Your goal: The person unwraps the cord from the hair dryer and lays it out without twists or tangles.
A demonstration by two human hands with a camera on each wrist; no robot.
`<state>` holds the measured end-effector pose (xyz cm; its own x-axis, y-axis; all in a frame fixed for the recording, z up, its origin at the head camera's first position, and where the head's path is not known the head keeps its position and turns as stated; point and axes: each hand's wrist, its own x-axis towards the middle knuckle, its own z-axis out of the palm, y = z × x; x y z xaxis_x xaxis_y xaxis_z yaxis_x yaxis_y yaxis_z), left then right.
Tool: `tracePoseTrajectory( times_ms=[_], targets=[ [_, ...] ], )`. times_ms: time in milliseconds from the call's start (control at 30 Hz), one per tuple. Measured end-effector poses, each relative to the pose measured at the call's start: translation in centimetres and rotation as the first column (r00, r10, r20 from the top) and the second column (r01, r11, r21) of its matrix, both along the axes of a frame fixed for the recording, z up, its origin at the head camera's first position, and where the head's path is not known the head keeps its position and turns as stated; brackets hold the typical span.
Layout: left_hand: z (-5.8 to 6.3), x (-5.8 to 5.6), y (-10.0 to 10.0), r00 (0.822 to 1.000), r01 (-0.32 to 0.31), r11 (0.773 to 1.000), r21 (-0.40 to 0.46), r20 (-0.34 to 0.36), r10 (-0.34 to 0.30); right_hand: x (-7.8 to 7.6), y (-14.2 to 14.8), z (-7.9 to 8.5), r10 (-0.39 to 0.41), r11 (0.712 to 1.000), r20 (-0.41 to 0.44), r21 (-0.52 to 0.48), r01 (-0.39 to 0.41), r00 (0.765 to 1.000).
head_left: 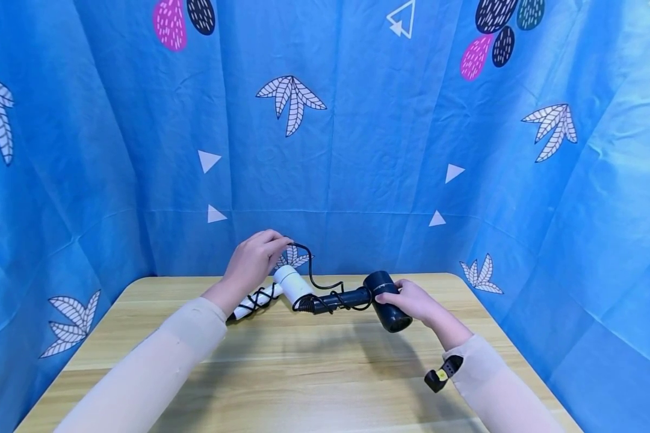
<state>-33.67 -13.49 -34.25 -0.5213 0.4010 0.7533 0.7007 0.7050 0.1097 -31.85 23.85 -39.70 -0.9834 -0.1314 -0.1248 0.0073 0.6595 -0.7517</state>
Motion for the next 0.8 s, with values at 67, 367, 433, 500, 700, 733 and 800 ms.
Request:
tracePoseTrajectory(
  times_ms=[67,367,433,500,700,733,800],
  targets=[
    [-0.2,-0.2,0.0,1.0,-0.01,1.0,0.002,0.005,0.01,0.0,0.1,-0.1,0.0,1.0,0.003,-0.003,0.0,1.0],
    [-0.8,-1.0,-0.3,0.999,-0.043,0.999,-0.002,0.025,0.043,0.1,0.1,0.0,0.008,1.0,-0.003,-0.008,-0.008,1.0],
    [-1.0,-1.1,-0.4,0.998,-0.052,0.999,-0.003,0.038,0.052,0.2,0.1,0.0,0.014,1.0,-0.012,-0.006,-0.014,1.0],
    [-1.3,-1.2,-0.4,0.997,-0.063,0.998,-0.006,0.053,0.063,0.2,0.0,0.0,0.015,1.0,-0.013,-0.007,-0.015,1.0],
    [-2.2,-1.4,-0.5,0.993,-0.087,0.996,-0.017,0.083,0.088,0.4,0.1,0.1,0.013,1.0,-0.007,-0.01,-0.013,1.0],
    [-2.3,-1.4,-0.5,0.992,-0.088,0.996,-0.017,0.086,0.089,0.4,0.2,0.1,0.014,1.0,-0.005,-0.012,-0.014,1.0],
    [-2.6,-1.5,-0.6,0.991,-0.093,0.996,-0.019,0.094,0.094,0.4,0.2,0.1,0.014,1.0,0.0,-0.017,-0.014,1.0]
  ],
)
